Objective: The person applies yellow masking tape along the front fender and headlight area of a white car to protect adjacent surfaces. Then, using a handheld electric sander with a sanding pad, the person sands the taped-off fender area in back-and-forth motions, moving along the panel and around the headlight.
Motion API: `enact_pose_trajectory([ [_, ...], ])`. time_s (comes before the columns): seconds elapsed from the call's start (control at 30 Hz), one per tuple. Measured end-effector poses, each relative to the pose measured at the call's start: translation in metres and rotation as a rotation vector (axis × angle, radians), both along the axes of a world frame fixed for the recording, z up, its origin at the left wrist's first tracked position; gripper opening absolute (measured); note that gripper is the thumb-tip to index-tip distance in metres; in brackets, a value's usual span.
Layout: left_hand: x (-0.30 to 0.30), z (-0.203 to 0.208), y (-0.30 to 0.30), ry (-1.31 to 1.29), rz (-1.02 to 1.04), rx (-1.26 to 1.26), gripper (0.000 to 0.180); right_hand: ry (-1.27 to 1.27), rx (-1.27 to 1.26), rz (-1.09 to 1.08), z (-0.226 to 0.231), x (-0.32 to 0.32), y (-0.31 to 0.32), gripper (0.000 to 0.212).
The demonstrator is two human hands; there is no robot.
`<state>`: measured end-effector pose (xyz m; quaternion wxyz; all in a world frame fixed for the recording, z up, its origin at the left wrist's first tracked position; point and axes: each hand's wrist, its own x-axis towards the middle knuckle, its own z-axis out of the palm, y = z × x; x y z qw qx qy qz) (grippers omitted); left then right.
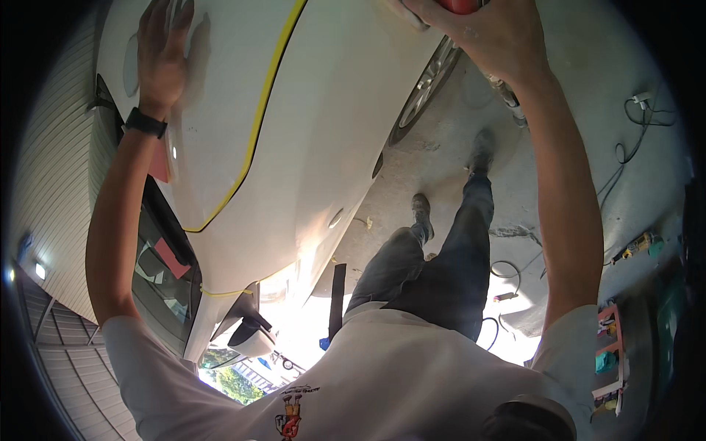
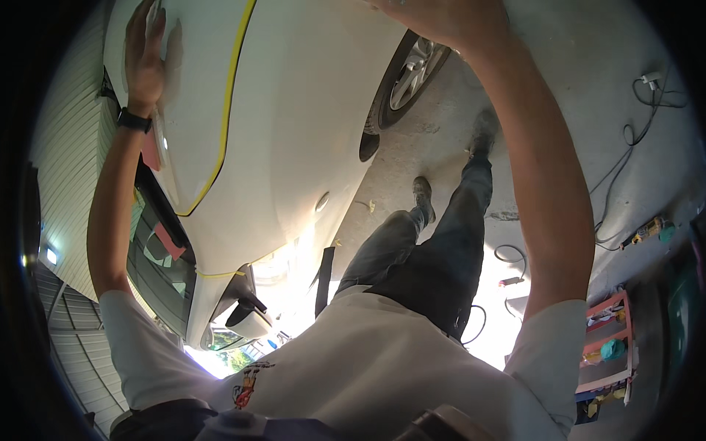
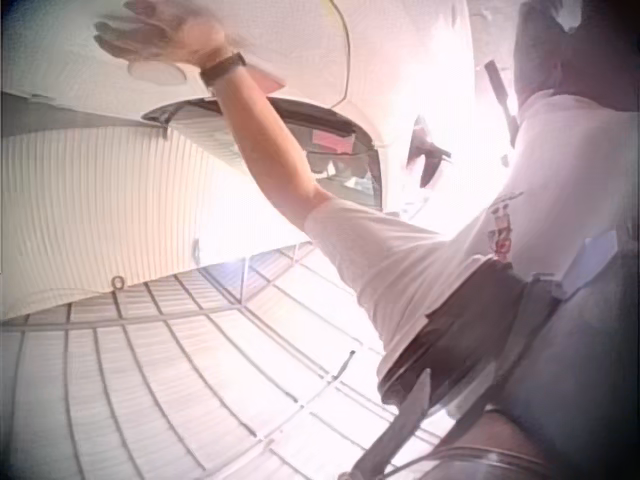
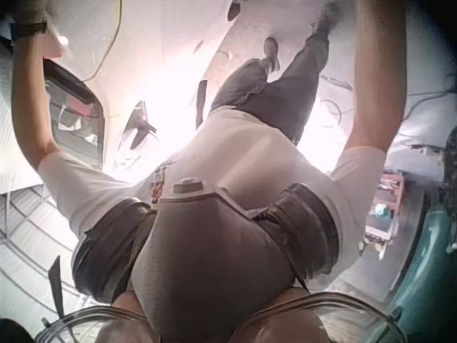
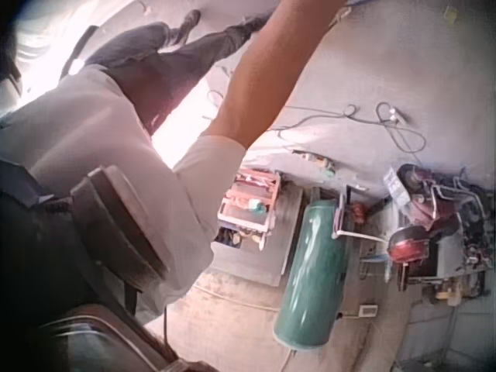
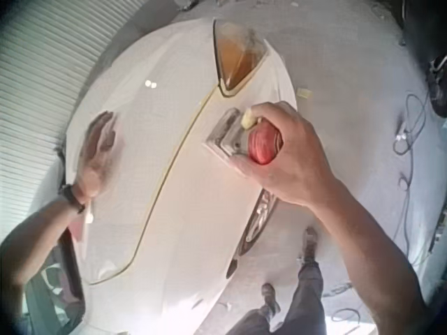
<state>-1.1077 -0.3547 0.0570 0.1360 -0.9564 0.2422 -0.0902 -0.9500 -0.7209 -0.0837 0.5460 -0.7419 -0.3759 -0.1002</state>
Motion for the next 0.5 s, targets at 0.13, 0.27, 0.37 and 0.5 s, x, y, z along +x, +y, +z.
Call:
enact_pose_trajectory([
  [0.13,0.001,-0.01,0.01,-0.143,0.016,0.035,0.07,0.002,-0.036,0.117,0.023,-0.097,-0.004,0.052],
  [0.27,0.0,-0.014,0.019,-0.156,0.125,0.106,0.065,0.049,-0.122,0.254,0.027,-0.241,-0.01,0.037],
  [0.37,-0.019,-0.015,0.024,-0.131,0.189,0.245,0.063,0.033,-0.138,0.298,0.023,-0.337,-0.015,0.035],
  [0.5,-0.067,-0.001,0.017,0.015,0.248,0.385,0.06,0.053,-0.159,0.364,0.005,-0.42,-0.017,0.03],
])
